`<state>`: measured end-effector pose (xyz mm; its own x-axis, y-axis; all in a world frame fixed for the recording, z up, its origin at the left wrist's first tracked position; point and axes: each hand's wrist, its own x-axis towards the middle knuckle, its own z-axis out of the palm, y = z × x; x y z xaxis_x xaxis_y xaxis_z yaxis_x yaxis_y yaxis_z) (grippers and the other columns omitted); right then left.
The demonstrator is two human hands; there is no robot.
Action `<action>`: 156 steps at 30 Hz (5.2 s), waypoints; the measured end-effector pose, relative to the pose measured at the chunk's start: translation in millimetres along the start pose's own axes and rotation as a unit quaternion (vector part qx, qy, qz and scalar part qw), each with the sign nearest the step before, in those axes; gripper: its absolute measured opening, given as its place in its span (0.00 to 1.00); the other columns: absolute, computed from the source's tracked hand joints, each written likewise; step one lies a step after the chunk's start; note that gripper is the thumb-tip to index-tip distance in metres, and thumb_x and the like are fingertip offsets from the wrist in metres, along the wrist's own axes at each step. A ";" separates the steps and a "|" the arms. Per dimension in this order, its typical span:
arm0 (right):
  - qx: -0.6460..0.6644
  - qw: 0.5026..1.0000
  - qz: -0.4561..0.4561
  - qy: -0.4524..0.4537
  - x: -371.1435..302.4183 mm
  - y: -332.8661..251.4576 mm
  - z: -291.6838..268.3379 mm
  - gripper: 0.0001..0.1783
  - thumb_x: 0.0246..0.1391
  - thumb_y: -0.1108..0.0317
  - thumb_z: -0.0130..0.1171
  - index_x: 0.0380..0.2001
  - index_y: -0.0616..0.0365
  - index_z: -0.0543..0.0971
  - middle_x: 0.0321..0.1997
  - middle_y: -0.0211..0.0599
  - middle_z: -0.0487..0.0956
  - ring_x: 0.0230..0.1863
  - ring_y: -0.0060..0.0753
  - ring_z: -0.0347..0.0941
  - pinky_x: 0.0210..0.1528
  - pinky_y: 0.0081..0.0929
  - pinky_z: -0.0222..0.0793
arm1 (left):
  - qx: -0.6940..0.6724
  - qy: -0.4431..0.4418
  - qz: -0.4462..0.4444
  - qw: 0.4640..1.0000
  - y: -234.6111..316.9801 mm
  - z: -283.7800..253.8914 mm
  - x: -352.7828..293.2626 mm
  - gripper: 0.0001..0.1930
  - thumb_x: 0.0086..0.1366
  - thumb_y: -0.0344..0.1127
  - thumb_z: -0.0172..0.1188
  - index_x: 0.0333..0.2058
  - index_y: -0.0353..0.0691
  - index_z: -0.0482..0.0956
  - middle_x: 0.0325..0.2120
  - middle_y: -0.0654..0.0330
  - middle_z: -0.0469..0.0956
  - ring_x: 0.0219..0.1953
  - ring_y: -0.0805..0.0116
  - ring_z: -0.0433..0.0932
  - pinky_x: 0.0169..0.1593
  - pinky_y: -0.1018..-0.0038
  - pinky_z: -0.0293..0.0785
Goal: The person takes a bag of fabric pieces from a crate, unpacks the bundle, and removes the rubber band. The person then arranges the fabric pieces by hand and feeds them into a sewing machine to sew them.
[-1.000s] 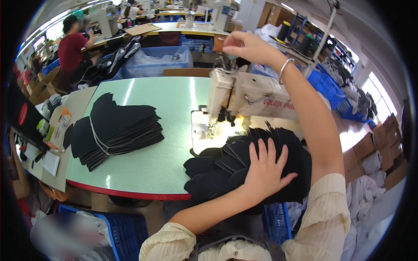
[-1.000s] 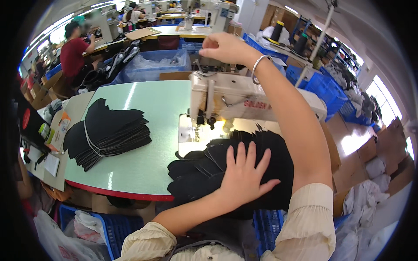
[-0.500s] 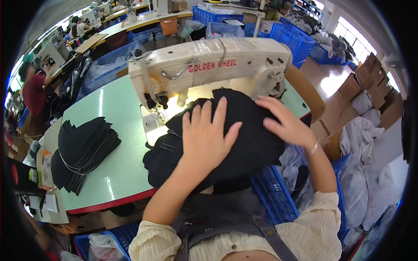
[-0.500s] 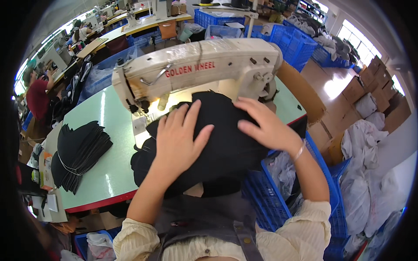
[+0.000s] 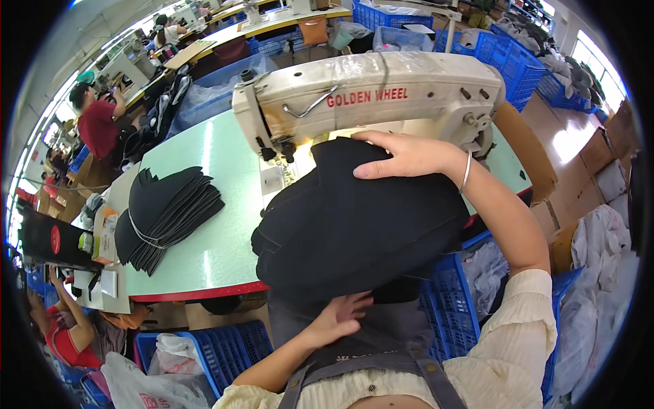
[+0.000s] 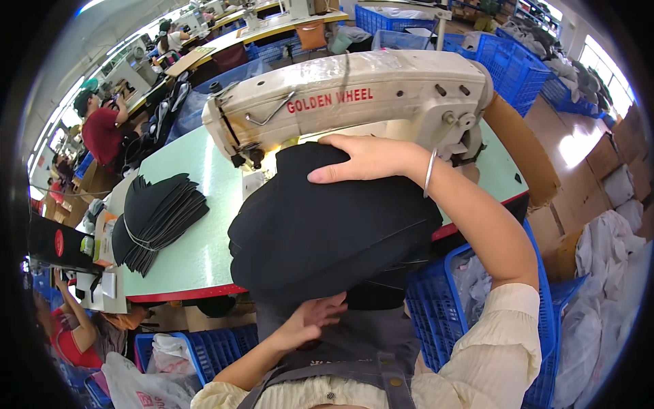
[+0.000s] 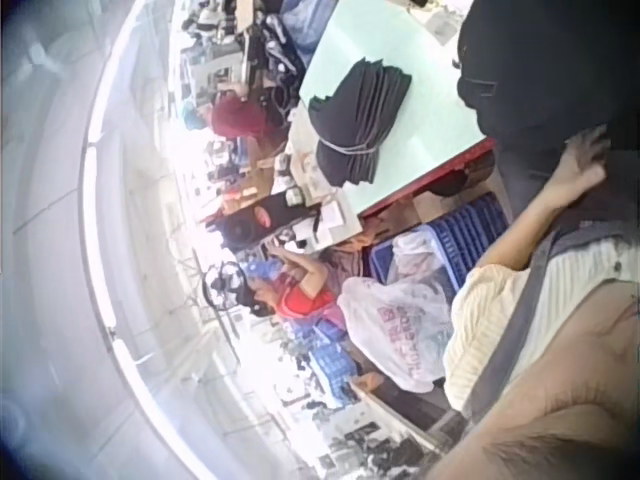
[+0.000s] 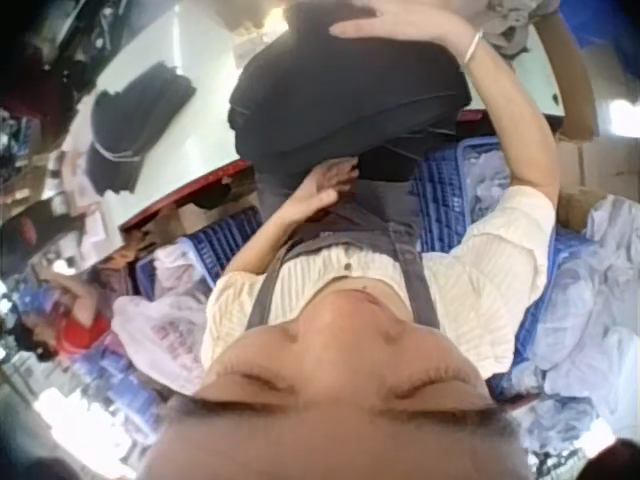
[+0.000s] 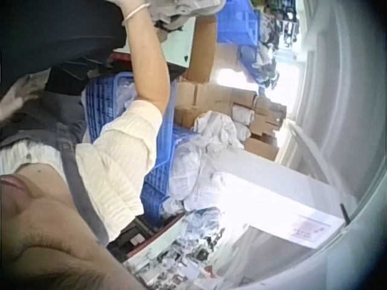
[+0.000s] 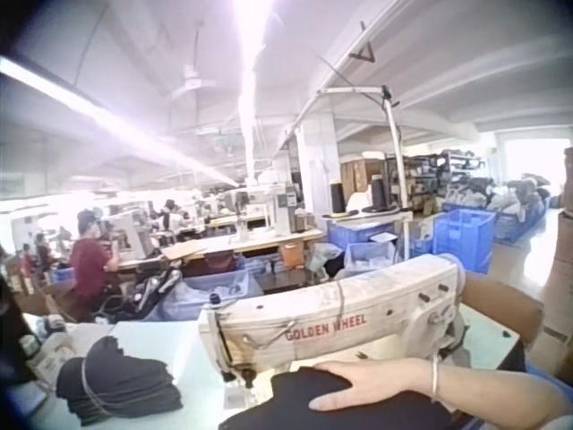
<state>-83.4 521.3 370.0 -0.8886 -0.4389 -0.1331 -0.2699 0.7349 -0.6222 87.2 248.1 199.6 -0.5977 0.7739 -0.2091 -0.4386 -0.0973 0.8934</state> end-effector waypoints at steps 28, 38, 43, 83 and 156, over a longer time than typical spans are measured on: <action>0.118 0.979 0.085 0.145 -178.4 -31.0 39.6 0.50 0.55 0.39 0.55 0.65 0.72 0.55 0.69 0.58 0.57 0.71 0.45 0.50 0.71 0.31 0.45 | -0.198 -0.001 0.008 0.980 -12.4 37.5 -3.9 0.36 0.53 0.57 0.67 0.56 0.45 0.70 0.56 0.64 0.70 0.60 0.61 0.65 0.65 0.60 0.56; 0.317 0.826 0.275 0.377 -411.4 30.0 -23.5 0.38 0.58 0.46 0.56 0.62 0.64 0.65 0.57 0.38 0.72 0.54 0.22 0.70 0.56 0.17 0.65 | -0.212 -0.344 -0.051 0.913 -9.1 231.1 177.3 0.30 0.60 0.42 0.59 0.59 0.37 0.65 0.61 0.53 0.64 0.64 0.53 0.60 0.68 0.51 0.51; 0.157 0.837 0.306 0.425 -439.6 112.7 11.7 0.44 0.57 0.43 0.54 0.64 0.69 0.60 0.65 0.47 0.65 0.66 0.34 0.60 0.68 0.25 0.51 | -0.268 -0.381 -0.106 0.879 -89.9 241.8 251.4 0.29 0.61 0.43 0.59 0.58 0.37 0.66 0.59 0.53 0.66 0.62 0.53 0.63 0.67 0.54 0.55; -0.041 0.889 -0.077 0.449 -128.8 86.5 154.0 0.18 0.51 0.83 0.43 0.46 0.70 0.75 0.46 0.49 0.76 0.46 0.48 0.73 0.53 0.39 0.68 | 0.591 0.526 -0.100 0.603 273.4 -305.5 -141.4 0.49 0.52 0.80 0.43 0.54 0.38 0.74 0.50 0.47 0.76 0.54 0.49 0.73 0.58 0.65 0.65; -0.074 0.957 -0.276 0.045 131.1 -153.9 145.3 0.44 0.33 0.62 0.67 0.61 0.45 0.68 0.60 0.43 0.68 0.50 0.51 0.72 0.54 0.39 0.70 | 0.368 0.595 0.324 0.637 210.1 -119.9 -189.6 0.13 0.67 0.34 0.56 0.23 0.36 0.71 0.18 0.65 0.72 0.16 0.84 0.60 0.21 0.84 0.53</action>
<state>-104.5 275.6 336.2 -0.6218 -0.7404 0.2553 -0.7512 0.4717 -0.4618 27.9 5.9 379.3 -0.7703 -0.3436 0.5372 0.3316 0.5038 0.7977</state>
